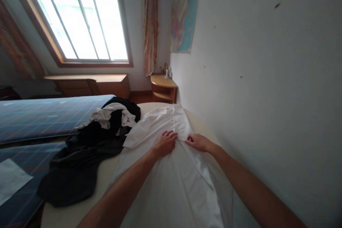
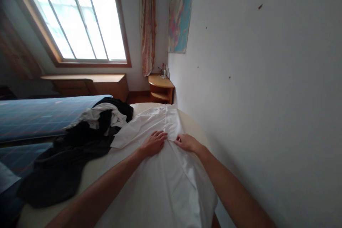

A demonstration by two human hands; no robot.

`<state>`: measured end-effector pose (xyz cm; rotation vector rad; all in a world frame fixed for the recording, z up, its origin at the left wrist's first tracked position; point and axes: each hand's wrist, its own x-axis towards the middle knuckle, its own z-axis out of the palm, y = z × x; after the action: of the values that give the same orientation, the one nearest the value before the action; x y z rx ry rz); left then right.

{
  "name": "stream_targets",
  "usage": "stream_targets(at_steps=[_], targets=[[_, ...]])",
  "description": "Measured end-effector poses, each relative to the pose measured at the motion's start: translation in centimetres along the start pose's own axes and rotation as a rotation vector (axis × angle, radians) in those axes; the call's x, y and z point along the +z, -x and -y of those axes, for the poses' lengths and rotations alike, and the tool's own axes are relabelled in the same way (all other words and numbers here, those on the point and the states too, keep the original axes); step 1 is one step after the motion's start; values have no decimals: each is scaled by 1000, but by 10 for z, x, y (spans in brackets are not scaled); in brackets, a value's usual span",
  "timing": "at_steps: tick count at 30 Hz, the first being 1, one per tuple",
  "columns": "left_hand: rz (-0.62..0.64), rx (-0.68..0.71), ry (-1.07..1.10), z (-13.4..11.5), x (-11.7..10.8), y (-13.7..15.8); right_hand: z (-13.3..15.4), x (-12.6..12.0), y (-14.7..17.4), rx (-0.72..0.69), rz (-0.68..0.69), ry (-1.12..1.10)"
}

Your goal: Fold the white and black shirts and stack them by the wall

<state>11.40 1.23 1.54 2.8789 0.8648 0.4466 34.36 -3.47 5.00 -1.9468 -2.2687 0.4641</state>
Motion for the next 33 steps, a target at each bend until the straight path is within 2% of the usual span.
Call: stream_targets(at_steps=[5,7,10,12,14,16,21,27,29,31,33], targets=[[33,-4,16,-18,0,4,10,-17,51,52,218,109],[35,-1,38,-26,-2,5,21,-26,63,46,258,105],[16,4,82,-37,-6,6,43,-41,76,-24,231,-40],[-5,17,112,-41,-9,7,58,-49,82,-77,266,-216],[-26,28,137,-41,-11,10,69,-51,87,-87,394,-386],[-42,26,155,-38,-12,14,75,-49,91,-51,541,-436],[-54,6,189,-29,-7,31,72,-31,90,-59,626,-57],[-29,44,238,-30,-4,54,76,-22,85,4,804,-57],[-9,89,264,-32,-9,60,82,-26,87,-48,824,-125],[6,133,284,-35,-14,65,90,-32,91,-143,846,-292],[17,156,300,-39,-19,71,99,-37,96,-171,917,-487]])
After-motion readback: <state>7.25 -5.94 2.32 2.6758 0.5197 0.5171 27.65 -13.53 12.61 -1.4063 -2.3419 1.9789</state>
